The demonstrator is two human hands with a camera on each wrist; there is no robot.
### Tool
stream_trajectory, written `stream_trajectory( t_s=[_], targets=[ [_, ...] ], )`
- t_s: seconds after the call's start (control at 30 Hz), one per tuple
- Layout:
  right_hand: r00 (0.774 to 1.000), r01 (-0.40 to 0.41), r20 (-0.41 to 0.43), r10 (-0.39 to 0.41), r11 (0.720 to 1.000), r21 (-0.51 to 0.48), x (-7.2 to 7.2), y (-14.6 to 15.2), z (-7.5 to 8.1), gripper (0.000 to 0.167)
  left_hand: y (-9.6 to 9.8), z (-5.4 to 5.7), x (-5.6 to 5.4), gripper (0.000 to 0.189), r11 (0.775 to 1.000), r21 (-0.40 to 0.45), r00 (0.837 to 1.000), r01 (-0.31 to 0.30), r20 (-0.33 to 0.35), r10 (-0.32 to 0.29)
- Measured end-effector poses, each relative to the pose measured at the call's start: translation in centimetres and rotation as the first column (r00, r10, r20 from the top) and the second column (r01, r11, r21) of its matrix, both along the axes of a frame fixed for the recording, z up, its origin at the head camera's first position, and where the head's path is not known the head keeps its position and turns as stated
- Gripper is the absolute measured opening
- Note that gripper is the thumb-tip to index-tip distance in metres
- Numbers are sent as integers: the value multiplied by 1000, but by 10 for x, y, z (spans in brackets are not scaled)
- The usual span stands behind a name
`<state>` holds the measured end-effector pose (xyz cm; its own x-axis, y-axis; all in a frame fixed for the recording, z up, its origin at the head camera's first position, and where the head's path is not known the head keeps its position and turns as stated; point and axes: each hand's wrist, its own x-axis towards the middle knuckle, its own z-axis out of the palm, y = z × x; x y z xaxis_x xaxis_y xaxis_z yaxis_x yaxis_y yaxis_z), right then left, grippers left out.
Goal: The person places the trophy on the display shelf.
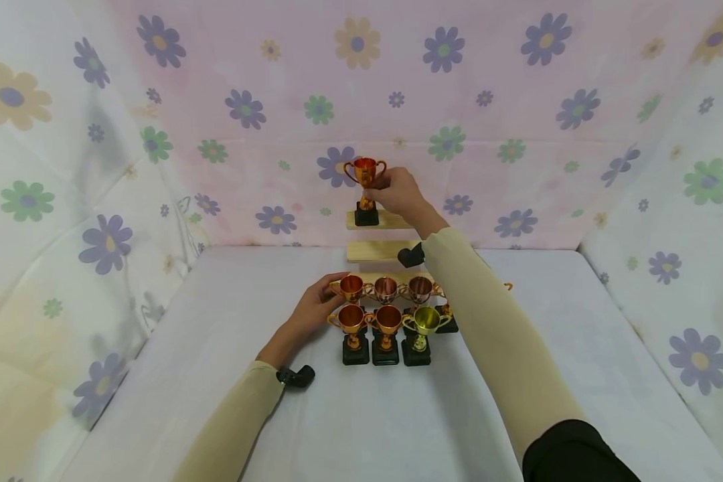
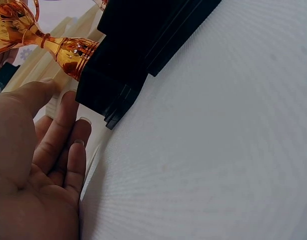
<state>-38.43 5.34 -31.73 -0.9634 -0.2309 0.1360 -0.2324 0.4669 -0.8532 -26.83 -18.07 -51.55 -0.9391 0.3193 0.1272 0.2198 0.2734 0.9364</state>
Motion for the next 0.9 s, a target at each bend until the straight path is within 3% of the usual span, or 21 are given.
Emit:
stream_trajectory(
  t_s=[0.9],
  targets=[
    [1000,16,6,-16,1000,13,3,-5,1,28,0,0,0,49,999,31,1000,10,14,-10]
  ],
)
